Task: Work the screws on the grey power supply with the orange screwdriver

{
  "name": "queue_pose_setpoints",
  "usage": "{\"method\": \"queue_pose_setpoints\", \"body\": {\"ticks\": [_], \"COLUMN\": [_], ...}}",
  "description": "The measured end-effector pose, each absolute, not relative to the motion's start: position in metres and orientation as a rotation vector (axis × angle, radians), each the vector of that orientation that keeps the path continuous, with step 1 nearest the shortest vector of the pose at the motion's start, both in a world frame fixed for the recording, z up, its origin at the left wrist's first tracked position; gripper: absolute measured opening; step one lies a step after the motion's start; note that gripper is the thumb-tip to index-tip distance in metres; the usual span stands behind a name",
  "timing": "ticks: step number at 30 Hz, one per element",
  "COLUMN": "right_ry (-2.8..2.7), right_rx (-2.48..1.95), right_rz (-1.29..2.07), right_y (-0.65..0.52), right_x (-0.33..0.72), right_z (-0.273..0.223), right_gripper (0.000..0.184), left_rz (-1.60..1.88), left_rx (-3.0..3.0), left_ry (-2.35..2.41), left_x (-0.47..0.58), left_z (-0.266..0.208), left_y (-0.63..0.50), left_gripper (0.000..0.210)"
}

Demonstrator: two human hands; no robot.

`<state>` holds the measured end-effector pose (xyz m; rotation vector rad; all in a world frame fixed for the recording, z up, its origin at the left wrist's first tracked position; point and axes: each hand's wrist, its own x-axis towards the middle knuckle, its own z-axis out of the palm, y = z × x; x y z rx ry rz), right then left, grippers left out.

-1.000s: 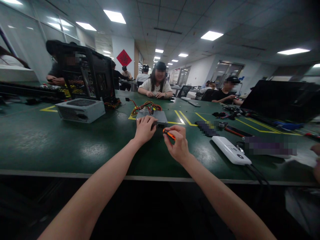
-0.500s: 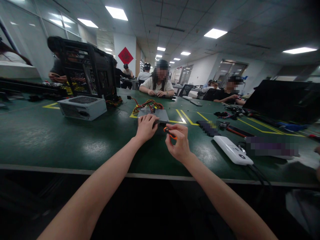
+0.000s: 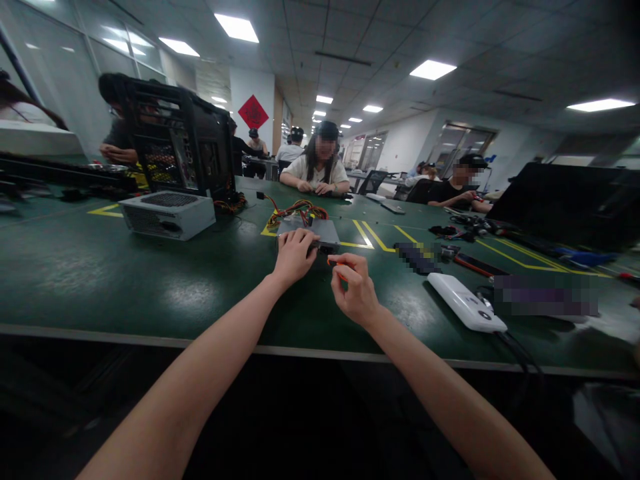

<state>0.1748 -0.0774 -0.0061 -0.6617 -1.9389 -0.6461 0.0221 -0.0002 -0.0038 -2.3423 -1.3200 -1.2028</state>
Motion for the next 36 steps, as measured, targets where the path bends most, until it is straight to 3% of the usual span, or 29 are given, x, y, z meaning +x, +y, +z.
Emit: {"method": "queue_pose_setpoints", "body": {"ticks": [36], "right_ry": [-1.915], "right_rx": [-0.673], "right_rz": [-0.662], "right_y": [-0.0806], "right_x": [0.1763], "right_z": [-0.0039], "right_gripper": [0.038], "left_rz": [-1.194], "left_rx": [-2.362], "left_ry": [-1.329], "left_x": [0.0212], "left_z": [-0.0028], "left_y": [0.0005], "left_gripper": [0.028]}}
